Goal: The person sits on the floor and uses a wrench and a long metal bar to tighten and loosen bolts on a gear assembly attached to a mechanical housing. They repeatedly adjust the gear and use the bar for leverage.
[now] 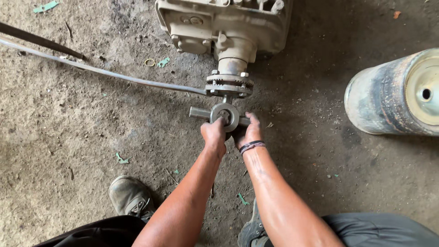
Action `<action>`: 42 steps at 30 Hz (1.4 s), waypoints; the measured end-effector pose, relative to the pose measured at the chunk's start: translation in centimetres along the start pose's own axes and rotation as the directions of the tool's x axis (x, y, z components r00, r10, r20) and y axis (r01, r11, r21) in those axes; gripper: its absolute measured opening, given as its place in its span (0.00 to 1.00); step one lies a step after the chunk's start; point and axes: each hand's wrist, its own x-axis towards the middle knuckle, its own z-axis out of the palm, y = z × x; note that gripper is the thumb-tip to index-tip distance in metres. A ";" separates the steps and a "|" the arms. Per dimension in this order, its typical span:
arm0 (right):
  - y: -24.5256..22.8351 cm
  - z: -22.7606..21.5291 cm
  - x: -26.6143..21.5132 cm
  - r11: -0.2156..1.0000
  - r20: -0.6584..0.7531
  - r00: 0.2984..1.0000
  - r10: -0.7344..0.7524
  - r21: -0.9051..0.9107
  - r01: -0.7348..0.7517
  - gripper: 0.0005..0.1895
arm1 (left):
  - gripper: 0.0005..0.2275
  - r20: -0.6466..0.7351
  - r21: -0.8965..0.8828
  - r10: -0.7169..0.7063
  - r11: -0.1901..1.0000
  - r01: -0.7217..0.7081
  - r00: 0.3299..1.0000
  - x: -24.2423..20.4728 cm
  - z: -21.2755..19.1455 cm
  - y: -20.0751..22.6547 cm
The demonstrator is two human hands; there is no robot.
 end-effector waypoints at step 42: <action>-1.8 1.7 -2.4 0.899 -0.293 0.955 -0.053 -0.431 -0.082 0.30 | 0.39 0.232 -0.358 -0.066 0.922 0.148 0.971 2.2 -4.2 0.8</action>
